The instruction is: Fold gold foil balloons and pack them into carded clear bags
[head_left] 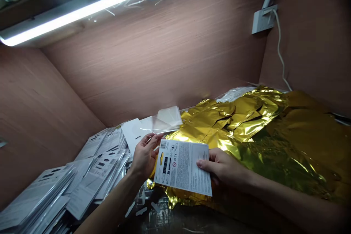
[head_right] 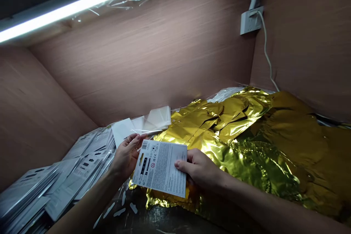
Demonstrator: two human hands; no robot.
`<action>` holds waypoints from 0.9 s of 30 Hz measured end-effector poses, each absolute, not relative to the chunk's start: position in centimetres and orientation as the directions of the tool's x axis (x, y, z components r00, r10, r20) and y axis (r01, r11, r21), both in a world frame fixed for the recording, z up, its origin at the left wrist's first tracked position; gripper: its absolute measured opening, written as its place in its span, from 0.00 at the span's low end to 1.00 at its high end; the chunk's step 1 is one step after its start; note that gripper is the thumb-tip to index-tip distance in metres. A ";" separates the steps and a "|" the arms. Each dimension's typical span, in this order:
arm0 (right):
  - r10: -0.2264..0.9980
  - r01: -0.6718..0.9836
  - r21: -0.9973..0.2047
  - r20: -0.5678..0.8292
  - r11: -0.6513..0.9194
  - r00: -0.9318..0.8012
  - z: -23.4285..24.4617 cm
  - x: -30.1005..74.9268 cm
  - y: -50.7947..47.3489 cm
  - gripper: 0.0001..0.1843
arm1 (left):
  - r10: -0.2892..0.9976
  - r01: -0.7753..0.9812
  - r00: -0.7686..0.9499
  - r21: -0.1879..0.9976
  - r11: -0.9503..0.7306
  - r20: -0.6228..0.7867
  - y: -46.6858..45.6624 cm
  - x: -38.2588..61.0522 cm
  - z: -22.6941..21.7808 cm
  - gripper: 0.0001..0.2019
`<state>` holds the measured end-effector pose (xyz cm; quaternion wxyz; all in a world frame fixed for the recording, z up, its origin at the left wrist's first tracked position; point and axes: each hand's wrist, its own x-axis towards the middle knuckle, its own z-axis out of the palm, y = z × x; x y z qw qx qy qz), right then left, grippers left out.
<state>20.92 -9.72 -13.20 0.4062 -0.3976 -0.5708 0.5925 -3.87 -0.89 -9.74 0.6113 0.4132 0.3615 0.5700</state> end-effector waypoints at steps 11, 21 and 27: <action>0.982 0.173 -0.983 -0.093 -0.064 -0.165 -13.2 22.5 -9.1 0.17 | 0.972 -0.410 0.230 0.901 0.143 -0.050 -1.2 -5.1 -12.0 0.11; 0.994 0.205 -0.975 -0.068 -0.085 0.087 -14.7 23.9 -8.5 0.19 | 0.925 -0.416 0.372 0.876 0.244 -0.081 -1.9 -4.8 -12.6 0.07; 0.991 0.218 -0.973 -0.047 -0.074 0.126 -14.8 22.9 -8.9 0.22 | 0.891 -0.357 0.451 0.906 0.227 -0.045 -2.6 -4.5 -13.3 0.13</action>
